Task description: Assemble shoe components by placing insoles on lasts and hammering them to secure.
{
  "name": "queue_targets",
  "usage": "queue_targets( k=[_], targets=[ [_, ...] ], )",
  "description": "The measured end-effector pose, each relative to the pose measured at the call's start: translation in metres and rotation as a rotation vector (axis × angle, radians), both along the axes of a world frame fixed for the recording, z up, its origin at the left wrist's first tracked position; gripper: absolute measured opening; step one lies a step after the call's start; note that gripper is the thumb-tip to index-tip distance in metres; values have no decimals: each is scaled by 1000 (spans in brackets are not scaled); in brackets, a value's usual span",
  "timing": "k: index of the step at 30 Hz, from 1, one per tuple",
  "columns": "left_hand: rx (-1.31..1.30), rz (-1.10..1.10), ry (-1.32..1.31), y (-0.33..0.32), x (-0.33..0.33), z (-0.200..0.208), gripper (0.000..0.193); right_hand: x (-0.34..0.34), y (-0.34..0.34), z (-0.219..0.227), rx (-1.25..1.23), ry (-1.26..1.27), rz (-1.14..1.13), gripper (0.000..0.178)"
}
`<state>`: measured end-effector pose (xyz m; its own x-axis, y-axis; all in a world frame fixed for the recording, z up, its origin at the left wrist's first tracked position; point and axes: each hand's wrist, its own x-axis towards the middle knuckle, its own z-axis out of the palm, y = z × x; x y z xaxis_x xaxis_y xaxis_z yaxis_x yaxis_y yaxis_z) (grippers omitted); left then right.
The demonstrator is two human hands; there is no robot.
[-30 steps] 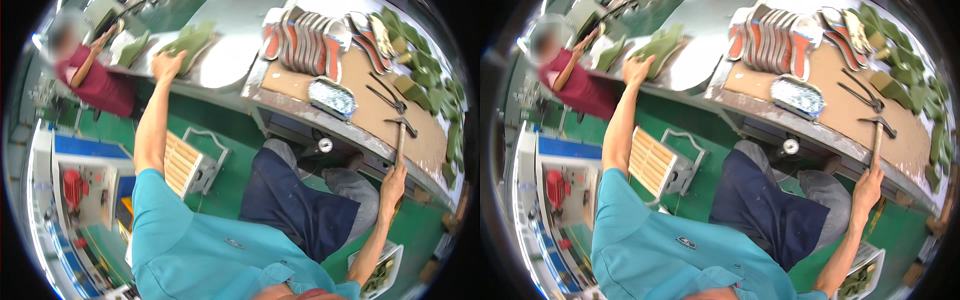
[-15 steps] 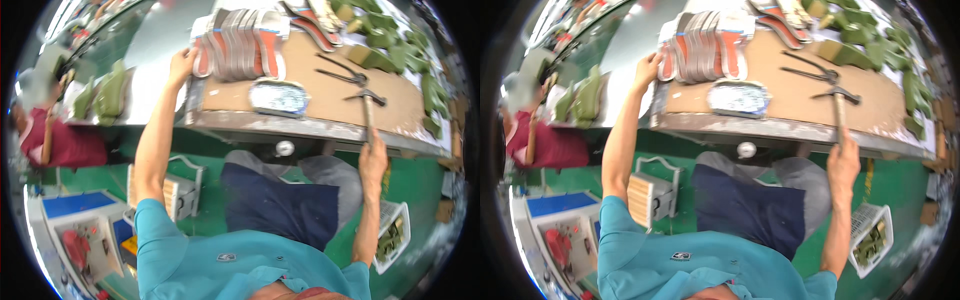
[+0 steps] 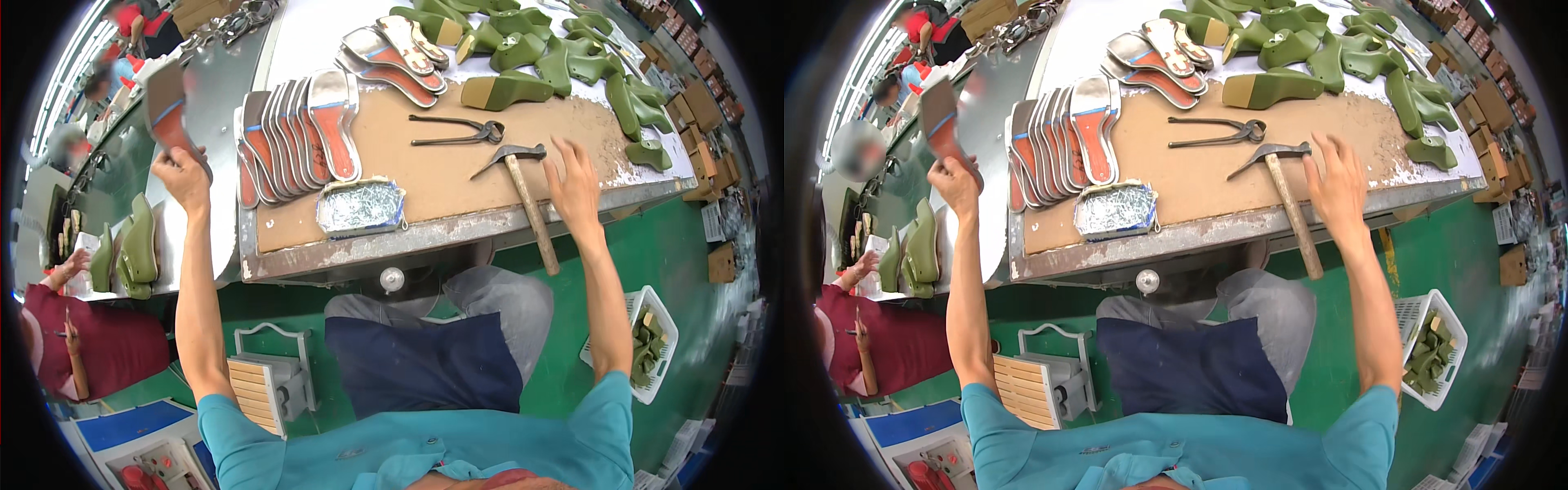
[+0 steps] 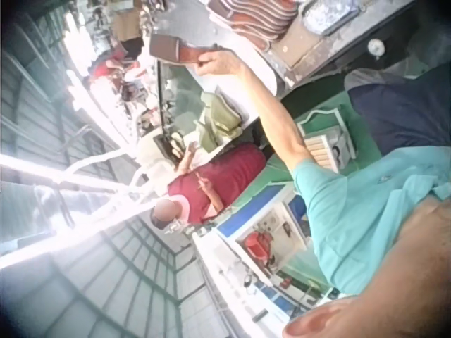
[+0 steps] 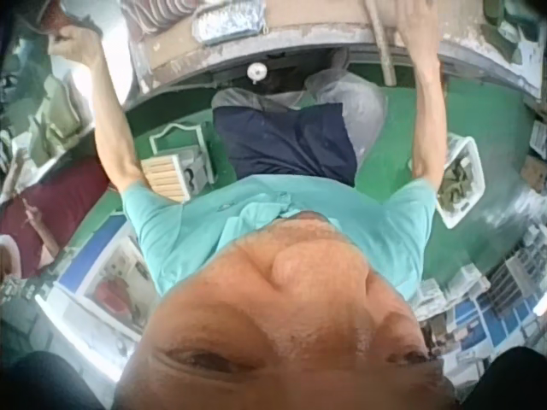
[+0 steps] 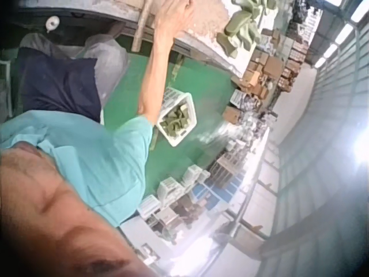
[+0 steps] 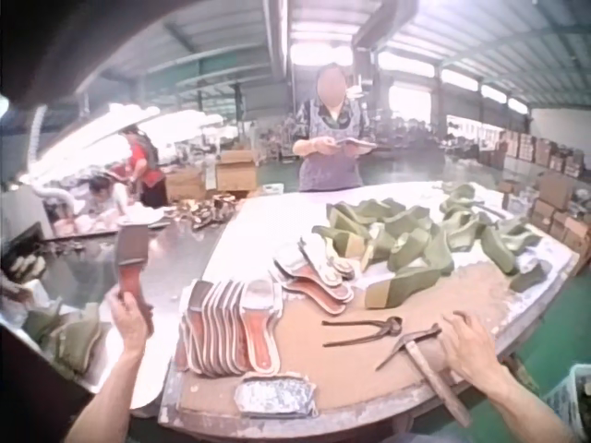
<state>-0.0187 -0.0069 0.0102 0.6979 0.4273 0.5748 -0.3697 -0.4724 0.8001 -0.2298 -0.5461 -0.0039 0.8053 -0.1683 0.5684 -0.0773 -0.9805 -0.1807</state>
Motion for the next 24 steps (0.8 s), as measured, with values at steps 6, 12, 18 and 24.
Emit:
queue_targets(
  k=[6,12,18,24],
  targets=[
    [-298,-320,40,-57,-97,47,32,138,-51,-23,-167,-24,46,56],
    [-403,-460,282,-70,-212,9,33,148,-56,15,-120,422,-86,60],
    [-796,-450,469,-90,-271,-28,27,106,-108,-2,-41,434,-174,79],
    [-1029,-636,574,-123,-315,-48,29,79,-120,-29,362,263,27,83]
  ],
)
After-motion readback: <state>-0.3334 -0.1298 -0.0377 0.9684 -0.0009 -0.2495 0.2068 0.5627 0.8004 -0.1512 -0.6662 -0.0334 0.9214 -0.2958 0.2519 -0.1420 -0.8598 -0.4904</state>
